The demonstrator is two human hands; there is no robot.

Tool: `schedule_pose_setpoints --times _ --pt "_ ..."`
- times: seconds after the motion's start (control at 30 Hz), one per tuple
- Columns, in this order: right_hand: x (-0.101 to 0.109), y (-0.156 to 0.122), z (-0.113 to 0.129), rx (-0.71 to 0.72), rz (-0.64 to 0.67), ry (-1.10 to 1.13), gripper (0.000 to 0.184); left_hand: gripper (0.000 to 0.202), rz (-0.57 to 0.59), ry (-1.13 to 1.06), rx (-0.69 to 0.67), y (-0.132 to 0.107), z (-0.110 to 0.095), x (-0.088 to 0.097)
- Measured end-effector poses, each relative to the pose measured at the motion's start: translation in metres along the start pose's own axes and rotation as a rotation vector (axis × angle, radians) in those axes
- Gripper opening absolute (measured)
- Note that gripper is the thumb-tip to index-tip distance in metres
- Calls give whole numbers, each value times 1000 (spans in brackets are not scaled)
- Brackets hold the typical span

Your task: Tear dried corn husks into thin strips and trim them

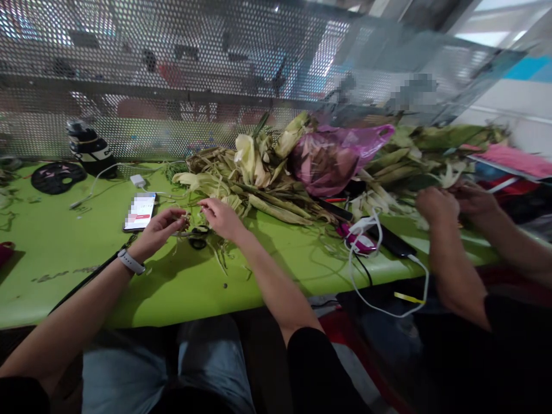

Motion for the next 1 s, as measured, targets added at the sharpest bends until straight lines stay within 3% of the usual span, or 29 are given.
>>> schedule_pose_setpoints --times 0.1,0.23,0.47,0.63,1.0 --pt "-8 -5 17 132 -2 -31 31 29 19 13 -22 0 -1 -3" --pt "-17 -10 25 171 17 -72 28 33 18 31 -20 1 1 -2" --pt "-12 -10 25 136 -14 -19 22 33 -34 16 -21 2 0 3" --pt "-15 -10 19 15 40 7 26 31 -20 7 -26 1 -1 0" --pt "-15 -10 20 18 36 91 26 30 23 37 -27 -1 0 -3"
Point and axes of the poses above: each hand's wrist, its own y-axis towards the middle knuckle, its own x-axis out of the back of the hand, z = x × y, the point moved 9 cm from there along y, towards the middle knuckle, and after that the axes turned 9 degrees about -z, right-handed, at the moved point
